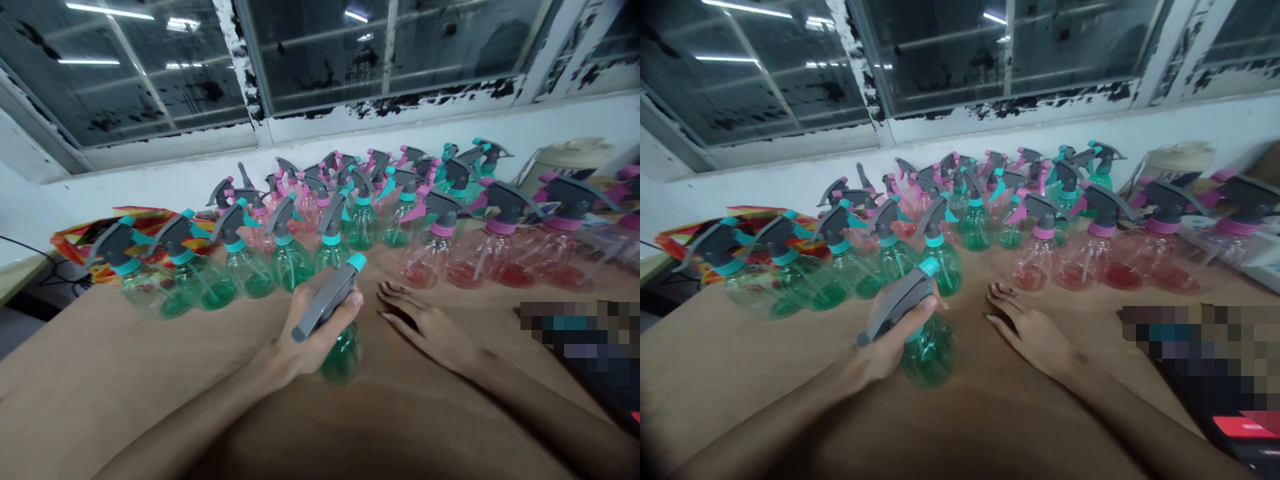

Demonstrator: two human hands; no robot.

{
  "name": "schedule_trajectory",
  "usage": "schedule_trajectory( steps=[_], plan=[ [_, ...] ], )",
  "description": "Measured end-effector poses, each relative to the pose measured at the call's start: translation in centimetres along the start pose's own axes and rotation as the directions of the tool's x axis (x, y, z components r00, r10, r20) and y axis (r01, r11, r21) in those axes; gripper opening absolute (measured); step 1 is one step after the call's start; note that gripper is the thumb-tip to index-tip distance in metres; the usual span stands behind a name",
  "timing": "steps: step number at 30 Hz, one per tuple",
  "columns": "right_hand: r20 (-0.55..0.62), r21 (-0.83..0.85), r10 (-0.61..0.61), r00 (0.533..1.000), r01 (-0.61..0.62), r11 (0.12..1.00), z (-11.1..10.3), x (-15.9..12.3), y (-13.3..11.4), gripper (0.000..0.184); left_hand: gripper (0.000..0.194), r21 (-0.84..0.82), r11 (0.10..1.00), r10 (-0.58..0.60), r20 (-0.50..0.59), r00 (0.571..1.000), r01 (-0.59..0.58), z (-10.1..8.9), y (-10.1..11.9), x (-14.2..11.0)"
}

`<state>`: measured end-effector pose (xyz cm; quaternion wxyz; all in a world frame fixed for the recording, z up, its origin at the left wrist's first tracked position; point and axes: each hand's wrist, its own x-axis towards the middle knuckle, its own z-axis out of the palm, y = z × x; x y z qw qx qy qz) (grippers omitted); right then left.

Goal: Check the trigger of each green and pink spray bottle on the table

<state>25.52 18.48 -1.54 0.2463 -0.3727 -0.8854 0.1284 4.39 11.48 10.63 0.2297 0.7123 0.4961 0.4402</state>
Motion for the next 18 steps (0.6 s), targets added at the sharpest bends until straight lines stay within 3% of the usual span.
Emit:
schedule_trajectory(
  steps=[5, 11, 18],
  plan=[
    [-0.007, 0.003, -0.003, 1.000, 0.003, 1.000, 0.1, -0.1, 0.2, 0.044, 0.018, -0.030, 0.999, -0.016, 0.029, 0.999, 0.016, 0.1, -0.4, 0.1],
    [-0.008, 0.016, 0.002, 1.000, -0.002, 1.000, 0.2, -0.1, 0.2, 0.043, 0.035, -0.087, 0.995, -0.061, -0.064, 0.996, 0.055, 0.6, -1.1, 0.2],
    [-0.020, 0.036, 0.002, 1.000, -0.001, 0.999, 0.1, 0.0, 0.1, 0.042, 0.030, -0.038, 0.995, -0.095, -0.102, 0.990, 0.092, 0.8, -1.0, -0.1]
  ],
)
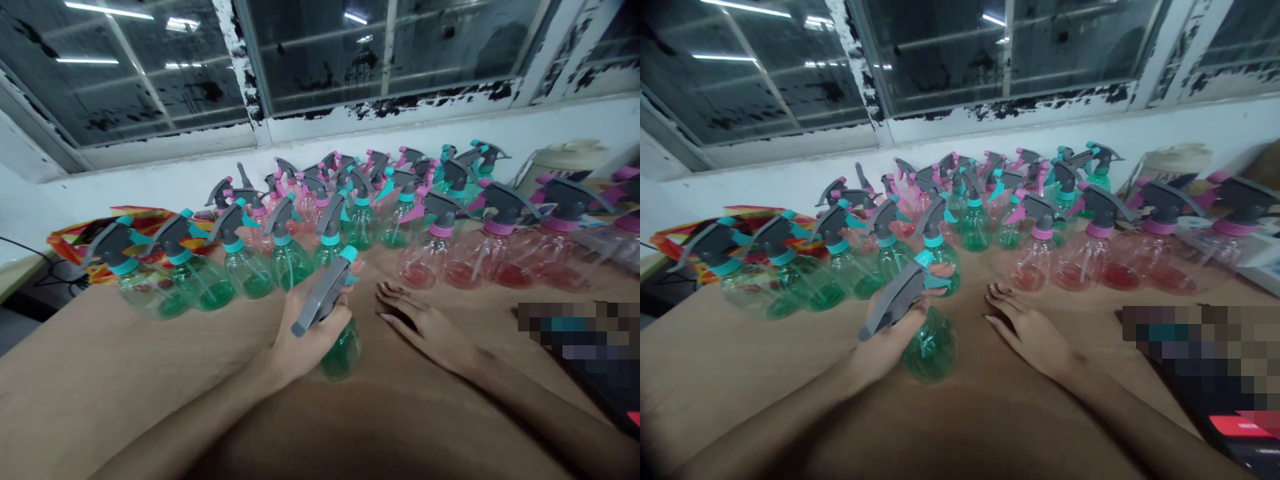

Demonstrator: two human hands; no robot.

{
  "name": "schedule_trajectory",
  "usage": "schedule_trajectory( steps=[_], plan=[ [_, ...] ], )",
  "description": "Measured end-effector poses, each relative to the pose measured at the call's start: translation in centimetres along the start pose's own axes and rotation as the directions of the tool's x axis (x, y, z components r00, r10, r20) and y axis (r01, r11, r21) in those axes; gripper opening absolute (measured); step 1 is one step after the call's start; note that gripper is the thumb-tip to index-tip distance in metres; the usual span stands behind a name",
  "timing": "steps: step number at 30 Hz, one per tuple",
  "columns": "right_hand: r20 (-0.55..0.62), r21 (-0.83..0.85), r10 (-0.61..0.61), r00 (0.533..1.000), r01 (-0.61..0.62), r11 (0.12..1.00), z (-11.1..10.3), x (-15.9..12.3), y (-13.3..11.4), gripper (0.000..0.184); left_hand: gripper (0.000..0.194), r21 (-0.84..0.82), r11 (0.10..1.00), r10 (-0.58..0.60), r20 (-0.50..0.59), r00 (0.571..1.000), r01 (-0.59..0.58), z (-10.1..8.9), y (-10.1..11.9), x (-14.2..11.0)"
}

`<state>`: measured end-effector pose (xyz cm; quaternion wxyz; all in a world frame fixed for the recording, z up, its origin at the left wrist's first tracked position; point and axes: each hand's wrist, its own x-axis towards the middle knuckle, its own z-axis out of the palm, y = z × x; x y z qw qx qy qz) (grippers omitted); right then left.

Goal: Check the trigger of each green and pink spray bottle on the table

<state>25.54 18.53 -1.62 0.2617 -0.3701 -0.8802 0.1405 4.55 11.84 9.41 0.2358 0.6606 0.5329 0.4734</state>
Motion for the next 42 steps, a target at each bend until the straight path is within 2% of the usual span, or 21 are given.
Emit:
schedule_trajectory(
  steps=[6, 21, 30, 37, 42],
  plan=[
    [-0.032, 0.018, -0.009, 0.999, 0.010, 1.000, 0.0, 0.0, 0.0, 0.041, 0.039, 0.008, 1.000, -0.003, 0.016, 1.000, 0.003, 0.0, 0.3, -0.2],
    [-0.021, 0.016, -0.002, 1.000, 0.002, 1.000, 0.0, -0.1, 0.0, 0.042, 0.018, -0.008, 1.000, 0.002, 0.119, 0.993, -0.001, -1.1, 0.5, 0.1],
    [-0.028, 0.024, -0.016, 0.999, 0.017, 1.000, 0.2, -0.2, 0.3, 0.043, 0.015, -0.008, 0.999, 0.052, 0.108, 0.993, -0.051, -1.3, 0.4, 0.3],
    [-0.026, 0.015, -0.008, 1.000, 0.009, 1.000, 0.1, -0.2, 0.2, 0.043, 0.028, -0.004, 1.000, 0.003, 0.110, 0.994, -0.003, -1.0, 0.3, 0.7],
    [-0.017, 0.019, -0.004, 1.000, 0.004, 1.000, -0.1, -0.1, 0.1, 0.043, 0.010, 0.079, 0.996, 0.044, 0.062, 0.997, -0.049, -0.8, 0.4, 0.4]
  ],
)
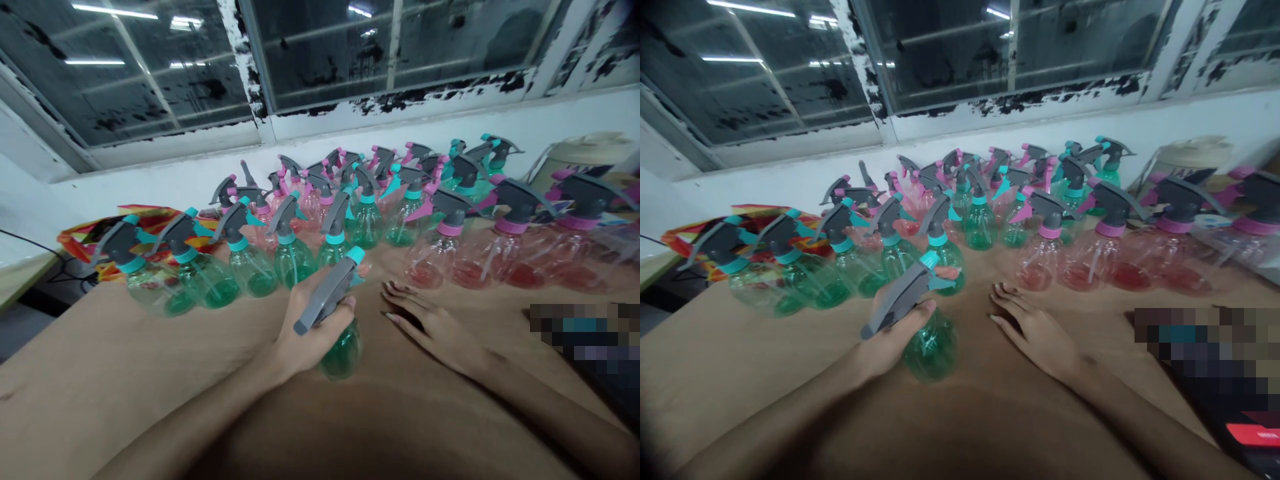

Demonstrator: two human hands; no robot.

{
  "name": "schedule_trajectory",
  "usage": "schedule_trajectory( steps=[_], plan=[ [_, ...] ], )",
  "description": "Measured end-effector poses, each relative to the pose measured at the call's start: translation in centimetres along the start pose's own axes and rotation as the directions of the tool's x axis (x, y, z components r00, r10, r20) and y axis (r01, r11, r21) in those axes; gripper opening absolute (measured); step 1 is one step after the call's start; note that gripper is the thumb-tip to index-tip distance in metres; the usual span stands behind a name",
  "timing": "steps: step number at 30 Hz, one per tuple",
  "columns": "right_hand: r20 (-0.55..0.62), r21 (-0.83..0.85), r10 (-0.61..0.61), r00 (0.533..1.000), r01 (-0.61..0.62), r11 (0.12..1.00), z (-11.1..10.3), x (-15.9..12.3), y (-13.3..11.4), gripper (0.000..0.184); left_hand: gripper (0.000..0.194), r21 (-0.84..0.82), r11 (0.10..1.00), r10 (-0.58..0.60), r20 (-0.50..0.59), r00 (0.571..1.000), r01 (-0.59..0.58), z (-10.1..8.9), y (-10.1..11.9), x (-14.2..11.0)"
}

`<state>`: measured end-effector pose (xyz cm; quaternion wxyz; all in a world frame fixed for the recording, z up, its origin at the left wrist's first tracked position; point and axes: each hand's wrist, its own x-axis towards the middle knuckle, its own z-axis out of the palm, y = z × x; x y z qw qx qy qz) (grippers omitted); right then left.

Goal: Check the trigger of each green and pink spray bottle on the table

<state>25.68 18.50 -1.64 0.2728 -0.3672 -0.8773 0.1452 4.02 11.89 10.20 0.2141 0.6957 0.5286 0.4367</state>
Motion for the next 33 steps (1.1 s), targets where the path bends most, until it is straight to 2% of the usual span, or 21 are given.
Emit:
schedule_trajectory(
  steps=[3, 9, 13, 19, 25, 28, 33],
  plan=[
    [-0.003, 0.007, -0.003, 1.000, 0.004, 1.000, -0.02, 0.01, 0.01, 0.043, 0.006, 0.031, 0.999, 0.020, -0.002, 1.000, -0.020, 0.04, 0.09, -0.06],
    [0.014, -0.008, 0.000, 1.000, 0.000, 1.000, 0.01, -0.02, 0.07, 0.042, 0.012, 0.011, 1.000, 0.024, -0.005, 1.000, -0.024, 0.11, 0.11, -0.06],
    [0.025, -0.020, 0.009, 1.000, -0.009, 1.000, 0.06, -0.05, 0.09, 0.043, 0.018, -0.022, 1.000, 0.006, 0.026, 1.000, -0.005, 0.03, 0.16, -0.05],
    [0.017, -0.006, 0.006, 1.000, -0.006, 1.000, 0.03, -0.04, 0.05, 0.043, 0.017, -0.041, 0.998, 0.054, 0.053, 0.997, -0.052, -0.40, 0.44, 0.13],
    [0.015, -0.009, -0.001, 1.000, 0.001, 1.000, 0.00, -0.03, 0.06, 0.044, 0.008, -0.146, 0.989, -0.015, 0.020, 1.000, 0.018, -0.29, 0.06, -0.32],
    [0.004, -0.001, 0.004, 1.000, -0.004, 1.000, 0.07, -0.04, 0.09, 0.044, 0.011, -0.128, 0.992, -0.009, 0.011, 1.000, 0.010, -0.26, -0.19, -0.32],
    [0.021, -0.003, 0.012, 1.000, -0.012, 1.000, 0.03, 0.02, 0.00, 0.044, 0.019, -0.062, 0.998, 0.035, 0.057, 0.998, -0.031, -0.25, -0.18, 0.05]
  ],
)
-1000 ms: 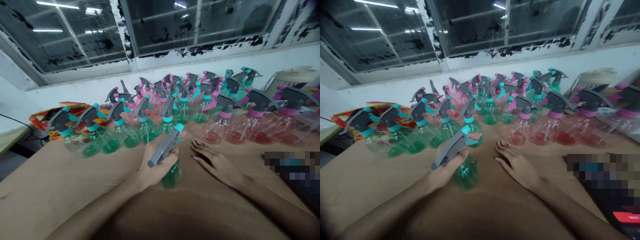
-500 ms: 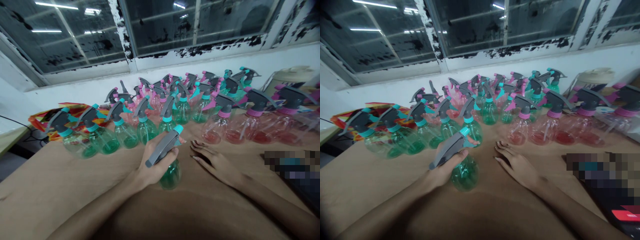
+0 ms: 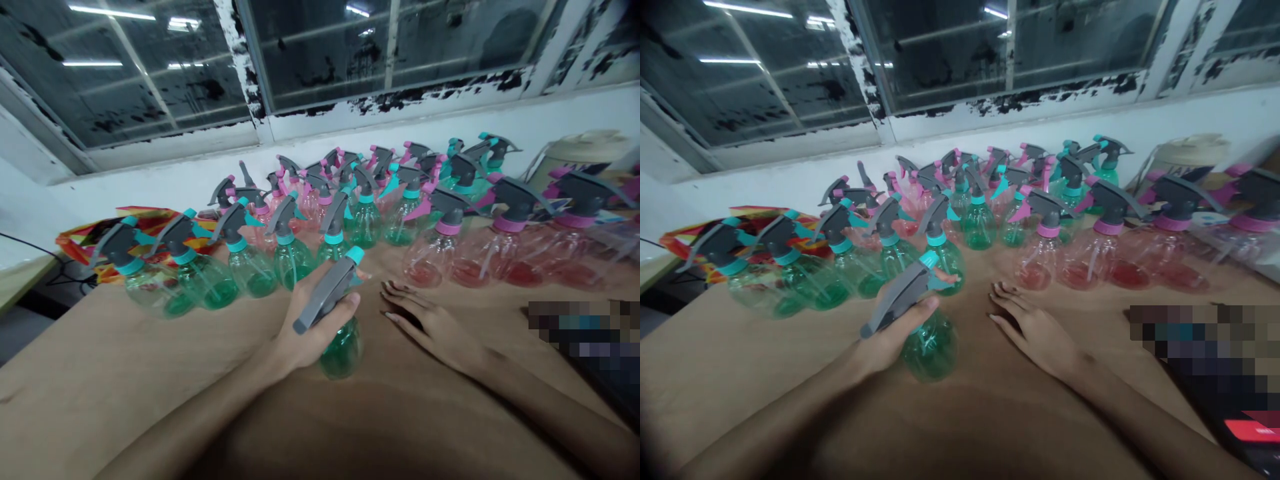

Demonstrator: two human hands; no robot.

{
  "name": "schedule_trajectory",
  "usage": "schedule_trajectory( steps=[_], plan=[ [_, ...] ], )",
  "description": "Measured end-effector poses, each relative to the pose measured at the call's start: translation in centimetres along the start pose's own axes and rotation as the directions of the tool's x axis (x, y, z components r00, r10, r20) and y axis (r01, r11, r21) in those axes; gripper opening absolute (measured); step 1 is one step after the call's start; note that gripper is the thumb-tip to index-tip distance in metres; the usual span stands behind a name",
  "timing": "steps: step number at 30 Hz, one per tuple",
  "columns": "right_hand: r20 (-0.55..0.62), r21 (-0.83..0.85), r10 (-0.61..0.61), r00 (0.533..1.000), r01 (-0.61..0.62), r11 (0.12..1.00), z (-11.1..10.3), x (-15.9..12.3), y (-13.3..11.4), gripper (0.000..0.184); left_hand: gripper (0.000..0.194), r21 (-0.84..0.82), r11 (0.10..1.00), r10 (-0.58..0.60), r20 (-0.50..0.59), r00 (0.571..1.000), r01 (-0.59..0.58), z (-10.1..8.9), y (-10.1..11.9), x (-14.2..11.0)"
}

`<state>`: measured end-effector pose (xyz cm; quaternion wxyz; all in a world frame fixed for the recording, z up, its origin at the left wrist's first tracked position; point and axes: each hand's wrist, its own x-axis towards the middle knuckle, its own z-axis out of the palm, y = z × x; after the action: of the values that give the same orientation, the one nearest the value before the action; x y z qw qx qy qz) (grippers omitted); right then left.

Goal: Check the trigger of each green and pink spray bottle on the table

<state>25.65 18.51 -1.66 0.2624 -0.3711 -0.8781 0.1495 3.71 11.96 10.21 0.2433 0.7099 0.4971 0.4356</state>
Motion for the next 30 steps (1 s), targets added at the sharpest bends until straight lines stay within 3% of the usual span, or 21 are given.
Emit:
schedule_trajectory(
  steps=[21, 30],
  plan=[
    [-0.006, -0.021, -0.010, 1.000, 0.010, 1.000, 0.00, -0.05, 0.00, 0.044, 0.020, 0.087, 0.992, 0.095, -0.088, 0.992, -0.087, 0.63, -0.39, -0.19],
    [0.005, -0.071, -0.027, 1.000, 0.027, 0.997, 0.09, -0.06, 0.01, 0.046, 0.027, 0.100, 0.994, 0.053, -0.080, 0.995, -0.045, 0.83, -0.62, -0.20]
  ],
)
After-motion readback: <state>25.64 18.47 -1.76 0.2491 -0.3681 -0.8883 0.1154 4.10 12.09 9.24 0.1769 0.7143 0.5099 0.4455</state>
